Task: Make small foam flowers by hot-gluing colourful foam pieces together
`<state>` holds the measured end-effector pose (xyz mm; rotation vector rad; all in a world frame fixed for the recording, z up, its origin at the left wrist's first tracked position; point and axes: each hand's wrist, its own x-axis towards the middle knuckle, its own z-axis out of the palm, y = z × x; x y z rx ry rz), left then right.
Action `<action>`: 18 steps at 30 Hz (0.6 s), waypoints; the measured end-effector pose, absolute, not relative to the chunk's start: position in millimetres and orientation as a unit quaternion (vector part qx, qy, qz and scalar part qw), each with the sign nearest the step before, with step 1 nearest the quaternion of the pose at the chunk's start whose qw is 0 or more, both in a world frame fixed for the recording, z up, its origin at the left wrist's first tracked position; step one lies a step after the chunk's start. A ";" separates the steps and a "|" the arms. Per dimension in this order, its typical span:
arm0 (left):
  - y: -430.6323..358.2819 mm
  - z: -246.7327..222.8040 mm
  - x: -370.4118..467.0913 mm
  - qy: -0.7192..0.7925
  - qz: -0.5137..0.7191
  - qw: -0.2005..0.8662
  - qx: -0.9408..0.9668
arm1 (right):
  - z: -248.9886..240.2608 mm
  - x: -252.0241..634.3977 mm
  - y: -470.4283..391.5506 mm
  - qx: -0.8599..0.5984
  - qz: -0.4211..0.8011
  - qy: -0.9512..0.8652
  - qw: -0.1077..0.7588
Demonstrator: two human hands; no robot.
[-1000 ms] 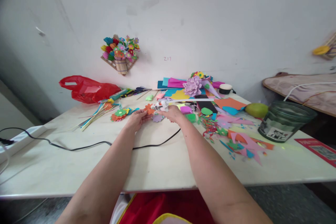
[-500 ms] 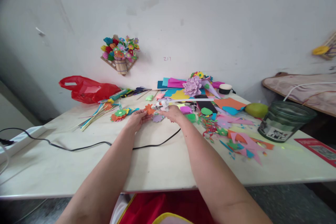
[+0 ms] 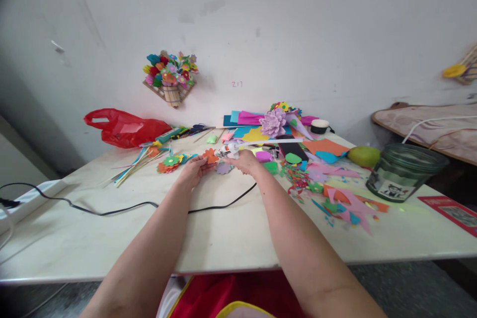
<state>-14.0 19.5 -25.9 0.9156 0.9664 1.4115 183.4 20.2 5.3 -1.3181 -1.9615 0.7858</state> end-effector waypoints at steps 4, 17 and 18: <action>20.0 -25.9 -14.3 0.408 0.608 0.564 0.383 | 8.0 184.5 18.3 -0.496 0.320 -0.742 0.317; 17.1 -23.9 -19.0 0.363 0.646 0.572 0.351 | 4.7 185.7 20.8 -0.424 0.393 -0.679 0.453; 17.1 -23.7 -19.3 0.364 0.648 0.570 0.350 | 4.1 185.7 21.2 -0.424 0.389 -0.676 0.459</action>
